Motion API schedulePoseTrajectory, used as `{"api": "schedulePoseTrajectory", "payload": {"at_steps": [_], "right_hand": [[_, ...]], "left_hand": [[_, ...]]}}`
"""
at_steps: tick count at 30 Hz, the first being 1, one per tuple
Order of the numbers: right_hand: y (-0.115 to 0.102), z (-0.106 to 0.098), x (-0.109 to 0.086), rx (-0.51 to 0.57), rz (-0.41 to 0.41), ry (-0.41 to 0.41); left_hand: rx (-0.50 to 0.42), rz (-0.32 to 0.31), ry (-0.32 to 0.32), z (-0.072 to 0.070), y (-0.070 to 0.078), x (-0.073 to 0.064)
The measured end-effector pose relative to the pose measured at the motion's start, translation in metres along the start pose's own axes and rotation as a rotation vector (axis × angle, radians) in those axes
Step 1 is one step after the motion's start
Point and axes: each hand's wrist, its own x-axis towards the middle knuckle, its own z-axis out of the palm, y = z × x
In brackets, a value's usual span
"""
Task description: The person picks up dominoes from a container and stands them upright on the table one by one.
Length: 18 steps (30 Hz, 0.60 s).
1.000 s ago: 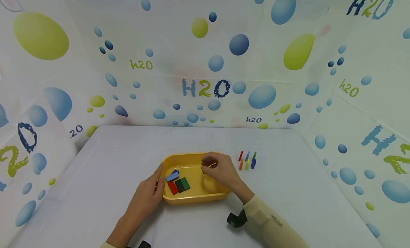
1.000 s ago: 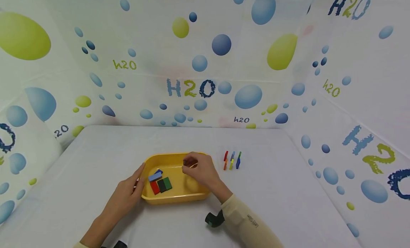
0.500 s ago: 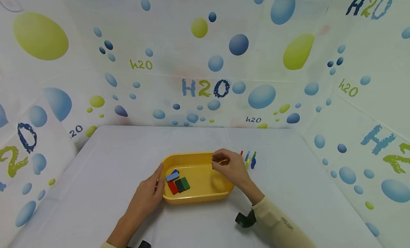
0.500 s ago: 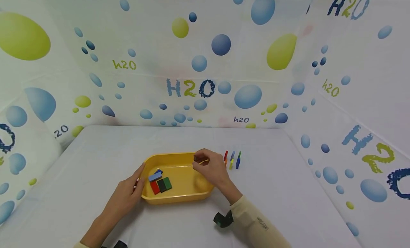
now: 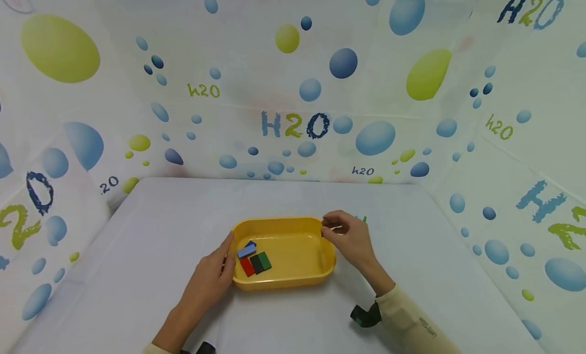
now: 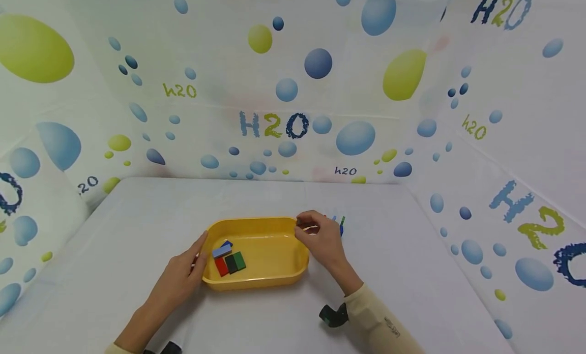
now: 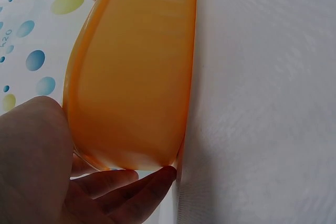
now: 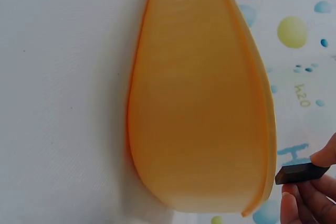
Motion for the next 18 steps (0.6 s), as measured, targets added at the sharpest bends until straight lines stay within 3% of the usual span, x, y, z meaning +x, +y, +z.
{"api": "schedulePoseTrajectory", "payload": {"at_steps": [18], "right_hand": [[0.016, -0.024, -0.021, 0.003, 0.045, 0.057]], "left_hand": [[-0.005, 0.006, 0.003, -0.001, 0.001, -0.001]]}}
